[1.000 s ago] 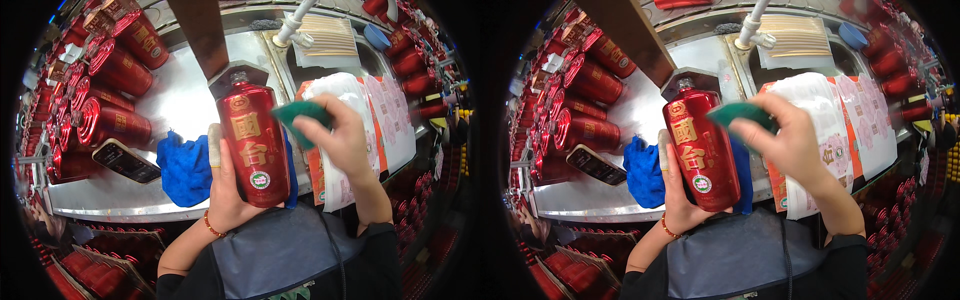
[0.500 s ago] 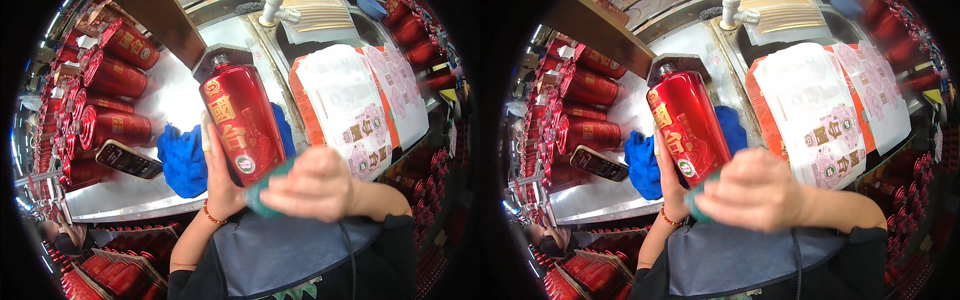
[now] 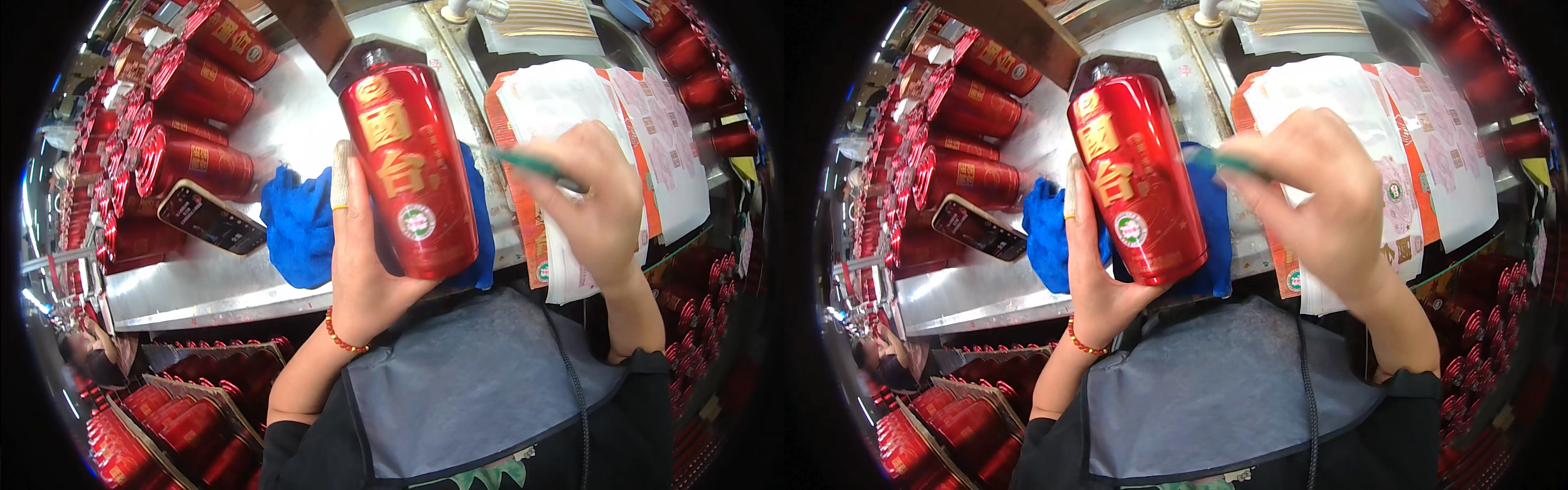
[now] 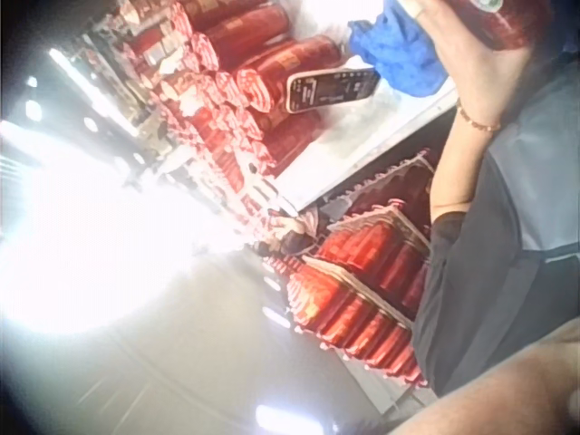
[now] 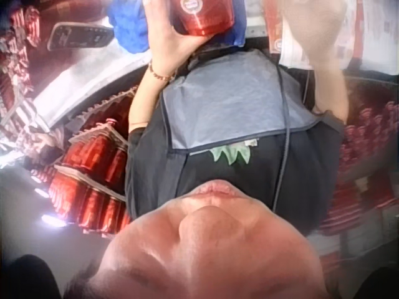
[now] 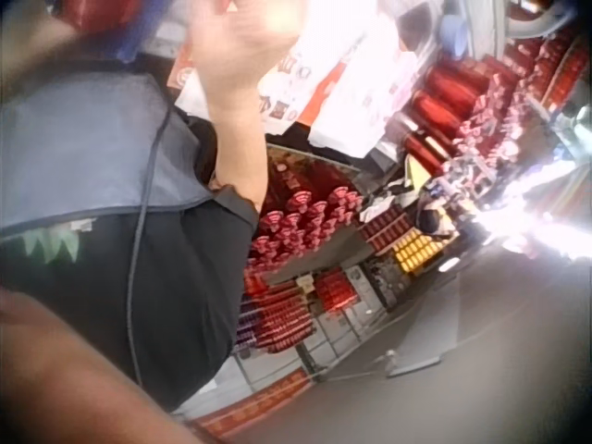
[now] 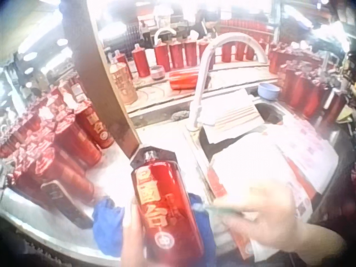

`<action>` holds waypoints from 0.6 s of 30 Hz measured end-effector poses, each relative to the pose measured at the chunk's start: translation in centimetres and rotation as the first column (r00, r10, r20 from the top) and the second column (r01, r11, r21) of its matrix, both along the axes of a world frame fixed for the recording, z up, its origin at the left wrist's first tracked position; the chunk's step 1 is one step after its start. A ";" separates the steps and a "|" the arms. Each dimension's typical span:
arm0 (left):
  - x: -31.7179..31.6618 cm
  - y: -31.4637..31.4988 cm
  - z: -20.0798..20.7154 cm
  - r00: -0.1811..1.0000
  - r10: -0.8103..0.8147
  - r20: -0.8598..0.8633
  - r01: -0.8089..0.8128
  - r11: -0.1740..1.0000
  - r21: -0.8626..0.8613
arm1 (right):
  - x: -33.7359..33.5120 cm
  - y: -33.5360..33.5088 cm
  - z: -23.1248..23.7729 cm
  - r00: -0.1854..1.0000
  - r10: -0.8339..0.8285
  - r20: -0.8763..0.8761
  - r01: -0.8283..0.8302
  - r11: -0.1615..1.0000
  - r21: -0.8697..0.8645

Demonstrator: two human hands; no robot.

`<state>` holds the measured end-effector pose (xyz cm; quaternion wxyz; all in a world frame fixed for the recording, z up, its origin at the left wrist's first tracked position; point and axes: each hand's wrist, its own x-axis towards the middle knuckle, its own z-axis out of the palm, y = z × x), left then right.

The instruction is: The person wipes the exterior of red cylindrical containers using a green cloth and a blue cloth. They rotate the containers to clean different sides and then place them back on the table among many similar items.

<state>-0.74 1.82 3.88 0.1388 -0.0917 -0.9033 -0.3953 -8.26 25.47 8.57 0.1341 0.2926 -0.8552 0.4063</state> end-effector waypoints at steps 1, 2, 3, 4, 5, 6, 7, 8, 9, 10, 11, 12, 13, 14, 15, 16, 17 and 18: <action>-0.1 0.2 0.5 1.000 0.006 -0.014 -0.006 1.000 -0.020 | 0.8 -0.5 0.5 0.984 0.127 -0.126 -0.117 0.990 0.081; -0.2 0.4 0.9 1.000 0.010 -0.029 -0.012 0.999 -0.040 | 1.9 -0.9 0.8 0.936 0.259 -0.238 -0.221 0.960 0.174; -0.2 0.4 1.2 0.998 0.001 -0.070 -0.012 0.989 -0.145 | 3.4 -1.3 0.7 0.924 0.312 -0.222 -0.276 0.944 0.179; -0.2 0.4 1.2 0.998 -0.005 -0.063 -0.004 0.991 -0.134 | 3.6 -1.3 0.9 0.922 0.332 -0.201 -0.299 0.938 0.174; -0.2 0.4 1.2 0.998 -0.012 -0.055 0.005 0.992 -0.124 | 3.9 -1.3 1.1 0.922 0.345 -0.178 -0.317 0.933 0.169; 0.0 0.3 1.2 0.999 -0.018 -0.048 0.012 0.993 -0.119 | 4.1 -1.4 1.3 0.917 0.365 -0.160 -0.340 0.926 0.163; 0.0 0.4 1.0 0.996 0.005 -0.088 -0.017 0.991 -0.131 | 3.3 -1.4 1.6 0.931 0.319 -0.176 -0.296 0.944 0.147; 0.2 0.3 0.9 0.997 0.009 -0.077 -0.020 0.990 -0.140 | 3.4 -1.6 1.4 0.936 0.303 -0.180 -0.279 0.949 0.148; 0.1 0.3 0.9 0.998 0.006 -0.070 -0.016 0.989 -0.148 | 3.4 -1.7 1.3 0.941 0.280 -0.188 -0.254 0.955 0.150; 0.0 0.2 0.8 0.998 0.001 -0.063 -0.011 0.988 -0.155 | 3.5 -1.8 1.1 0.947 0.256 -0.192 -0.229 0.961 0.152; -0.1 0.2 0.4 0.998 0.014 -0.067 -0.022 0.993 -0.120 | 4.5 -2.0 0.8 0.936 0.333 -0.113 -0.319 0.939 0.126; 0.0 0.0 0.4 1.000 -0.015 -0.004 0.015 0.999 -0.045 | 5.1 -2.1 0.6 0.912 0.409 -0.035 -0.405 0.909 0.096; 0.0 -0.3 0.2 0.999 -0.035 -0.005 0.035 0.999 -0.030 | 4.7 -1.7 0.6 0.924 0.375 0.075 -0.377 0.926 0.028; 0.0 -0.6 -0.1 0.998 -0.055 -0.006 0.055 0.998 -0.014 | 4.4 -1.3 0.6 0.921 0.342 0.186 -0.340 0.939 -0.045; 0.2 -0.9 -0.4 0.999 -0.040 0.008 0.040 0.999 -0.024 | 3.8 -0.6 0.7 0.931 0.255 0.263 -0.247 0.967 -0.064; 0.4 -1.1 -0.5 0.999 -0.029 0.018 0.029 0.999 -0.034 | 3.2 0.3 1.0 0.928 0.163 0.336 -0.146 0.986 -0.074; 0.5 -1.1 -0.5 0.999 -0.016 0.030 0.017 0.999 -0.043 | 3.0 1.3 0.5 0.835 0.081 0.544 0.033 0.980 -0.198; 0.6 -1.0 -0.4 0.999 -0.030 0.014 0.030 0.999 -0.036 | 2.6 1.8 -0.2 0.786 0.026 0.617 0.198 0.936 -0.291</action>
